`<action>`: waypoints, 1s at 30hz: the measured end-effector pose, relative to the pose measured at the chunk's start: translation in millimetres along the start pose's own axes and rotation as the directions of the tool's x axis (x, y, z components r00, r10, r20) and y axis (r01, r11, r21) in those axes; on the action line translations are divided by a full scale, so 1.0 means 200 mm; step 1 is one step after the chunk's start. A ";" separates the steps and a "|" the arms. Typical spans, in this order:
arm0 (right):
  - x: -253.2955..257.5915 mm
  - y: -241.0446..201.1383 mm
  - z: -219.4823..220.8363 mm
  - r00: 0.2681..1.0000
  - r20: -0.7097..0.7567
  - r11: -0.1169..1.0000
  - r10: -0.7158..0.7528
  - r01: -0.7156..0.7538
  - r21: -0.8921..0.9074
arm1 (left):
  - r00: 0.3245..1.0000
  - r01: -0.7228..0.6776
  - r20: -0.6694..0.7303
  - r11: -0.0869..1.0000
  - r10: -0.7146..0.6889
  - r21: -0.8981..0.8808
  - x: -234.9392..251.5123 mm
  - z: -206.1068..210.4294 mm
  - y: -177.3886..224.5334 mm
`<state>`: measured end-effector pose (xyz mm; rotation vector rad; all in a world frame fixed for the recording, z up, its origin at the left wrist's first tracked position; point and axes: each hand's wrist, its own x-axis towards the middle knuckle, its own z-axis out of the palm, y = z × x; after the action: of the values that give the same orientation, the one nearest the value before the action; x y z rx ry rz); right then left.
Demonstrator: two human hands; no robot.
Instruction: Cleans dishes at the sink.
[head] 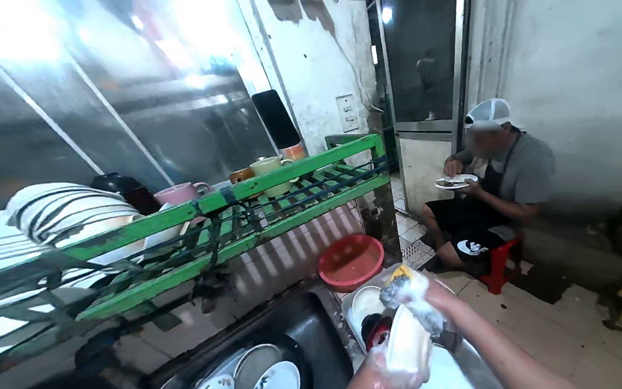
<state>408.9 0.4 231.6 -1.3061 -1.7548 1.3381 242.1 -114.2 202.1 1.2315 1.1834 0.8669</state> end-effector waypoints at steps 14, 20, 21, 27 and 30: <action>-0.25 -0.09 0.24 0.967 -0.193 0.929 -0.167 0.089 -0.359 | 0.981 -0.071 -0.187 0.994 0.055 -0.082 0.04 0.01 -0.01; -0.07 -0.04 0.08 0.985 -0.075 0.983 0.156 -0.147 0.112 | 0.995 -0.049 -0.086 0.997 0.045 -0.053 -0.02 -0.01 0.00; -0.05 0.03 0.06 0.979 -0.039 0.927 0.198 -0.174 0.332 | 0.993 -0.108 -0.054 0.989 0.103 -0.103 -0.03 -0.01 -0.01; -0.19 0.13 0.35 0.969 0.145 0.012 0.202 -0.151 0.988 | 0.947 -0.249 -0.170 0.956 0.274 0.152 0.02 0.02 0.06; -0.17 0.12 0.47 0.973 0.071 0.117 0.220 -0.099 0.988 | 0.907 -0.102 -0.363 0.948 0.214 0.302 0.13 0.01 0.06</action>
<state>349.5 -66.4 181.5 -0.6521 -0.2317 1.9536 250.3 -86.4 209.1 1.4385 1.5835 1.1371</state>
